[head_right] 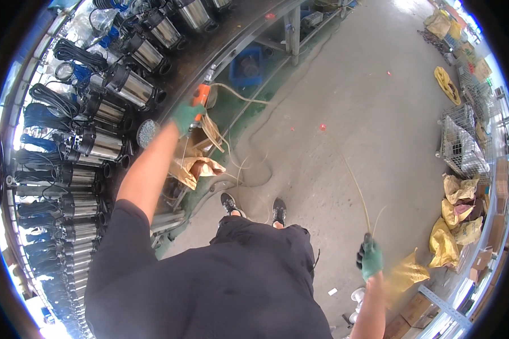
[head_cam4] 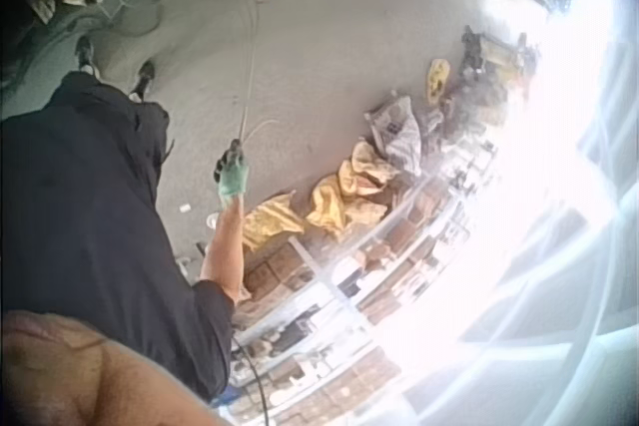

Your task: The person wires submersible pumps by threading electrical cables through a metal fitting, securing a connector, and checking the assembly.

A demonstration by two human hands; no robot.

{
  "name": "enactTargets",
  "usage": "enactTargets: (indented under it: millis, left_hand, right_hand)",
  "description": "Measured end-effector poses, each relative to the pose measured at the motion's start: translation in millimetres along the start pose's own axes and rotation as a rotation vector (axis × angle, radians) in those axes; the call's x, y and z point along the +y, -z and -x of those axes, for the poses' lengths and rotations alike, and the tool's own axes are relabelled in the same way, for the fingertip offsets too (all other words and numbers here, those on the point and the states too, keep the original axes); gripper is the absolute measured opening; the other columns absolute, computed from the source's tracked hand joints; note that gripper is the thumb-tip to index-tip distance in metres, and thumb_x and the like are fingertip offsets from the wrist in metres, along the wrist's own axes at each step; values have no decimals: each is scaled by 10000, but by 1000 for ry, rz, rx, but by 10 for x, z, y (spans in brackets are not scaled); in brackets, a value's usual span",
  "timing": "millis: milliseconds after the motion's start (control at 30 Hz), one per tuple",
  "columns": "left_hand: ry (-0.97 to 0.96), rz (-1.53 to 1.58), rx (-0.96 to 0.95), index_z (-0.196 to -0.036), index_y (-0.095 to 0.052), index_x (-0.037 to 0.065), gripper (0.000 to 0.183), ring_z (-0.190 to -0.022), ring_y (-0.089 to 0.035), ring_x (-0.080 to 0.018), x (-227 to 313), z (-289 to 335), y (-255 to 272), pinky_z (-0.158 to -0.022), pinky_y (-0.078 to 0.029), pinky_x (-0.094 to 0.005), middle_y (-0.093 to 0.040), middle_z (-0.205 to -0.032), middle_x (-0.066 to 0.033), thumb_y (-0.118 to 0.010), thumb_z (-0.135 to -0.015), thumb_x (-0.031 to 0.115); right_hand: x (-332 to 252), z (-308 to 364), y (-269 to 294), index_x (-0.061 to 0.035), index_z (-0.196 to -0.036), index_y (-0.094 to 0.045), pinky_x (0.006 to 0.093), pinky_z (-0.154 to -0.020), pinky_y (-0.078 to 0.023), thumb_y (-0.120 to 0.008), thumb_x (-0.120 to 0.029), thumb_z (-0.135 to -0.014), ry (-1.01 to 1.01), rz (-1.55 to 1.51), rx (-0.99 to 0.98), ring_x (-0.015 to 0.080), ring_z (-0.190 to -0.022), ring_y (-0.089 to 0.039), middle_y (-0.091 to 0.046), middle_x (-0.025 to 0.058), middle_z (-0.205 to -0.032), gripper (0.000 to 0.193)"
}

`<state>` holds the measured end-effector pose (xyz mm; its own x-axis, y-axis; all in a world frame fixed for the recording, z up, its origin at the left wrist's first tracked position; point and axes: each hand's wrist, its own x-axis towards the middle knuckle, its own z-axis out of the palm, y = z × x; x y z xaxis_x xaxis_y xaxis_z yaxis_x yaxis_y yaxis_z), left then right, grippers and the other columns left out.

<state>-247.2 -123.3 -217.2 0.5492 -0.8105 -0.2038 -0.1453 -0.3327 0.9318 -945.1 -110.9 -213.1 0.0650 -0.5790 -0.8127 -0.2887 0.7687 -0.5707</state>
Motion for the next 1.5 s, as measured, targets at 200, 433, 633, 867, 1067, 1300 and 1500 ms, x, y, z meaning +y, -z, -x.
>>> enactTargets:
  millis: [200,433,633,867,1067,1300,1500]
  left_hand:
    - [-194,-104,-30,-1243,-652,24,488,-757,-610,-152,-380,34,-50,-649,-512,-337,-682,-928,-26,-783,-789,145]
    - [-255,15,-229,-1330,-597,46,529,-1098,-621,-125,-508,991,-78,-973,-507,-292,-664,-1235,-16,-761,-829,2]
    - [-266,-24,-141,-1345,-582,87,558,-1105,-603,-141,-91,1789,-53,-986,-497,-313,-614,-1290,-34,-725,-824,-50]
    - [-392,-188,92,-1329,-582,90,581,-1142,-620,-279,97,2576,304,-993,-503,-369,-582,-1300,-109,-746,-783,-22]
    - [-197,-803,368,-1216,-684,134,529,-982,-622,-352,245,3393,796,-868,-520,-435,-614,-1075,-128,-757,-693,99]
    - [-179,-927,385,-1214,-696,154,563,-938,-627,-337,169,4197,1672,-805,-513,-453,-630,-1057,-101,-793,-661,192]
    - [-260,-960,295,-1223,-681,201,601,-900,-626,-330,-221,4642,2462,-760,-506,-463,-614,-991,-74,-816,-638,185]
  right_hand:
    - [-670,-53,-1124,-229,-733,-455,251,-347,-224,-579,-508,-1007,347,-321,0,70,-410,-354,-370,-74,-571,411]
    - [-1400,193,-2355,-28,-1210,-595,242,-386,-260,-536,-389,-1056,688,-288,-266,40,-421,-337,-388,-78,-610,397]
    - [-1856,361,-2971,-28,-1298,-558,242,-377,-241,-460,-516,-1051,582,-241,-628,52,-428,-273,-295,-67,-601,556]
    - [-1835,560,-3648,-146,-1074,-564,250,-412,-271,-549,-402,-1040,143,-313,-991,72,-496,-309,-374,-47,-677,259]
    - [-1697,870,-4333,-174,-1104,-551,235,-465,-331,-633,-284,-1008,252,-44,-1381,54,-558,-394,-472,-47,-782,168]
    - [-1107,1489,-5353,-29,-1062,-640,268,-614,-475,-676,-319,-978,814,586,-1170,86,-692,-571,-585,-34,-765,304]
    - [-653,2004,-6051,2,-1009,-690,298,-698,-523,-767,-214,-878,933,1080,-1247,107,-746,-622,-673,60,-761,264]
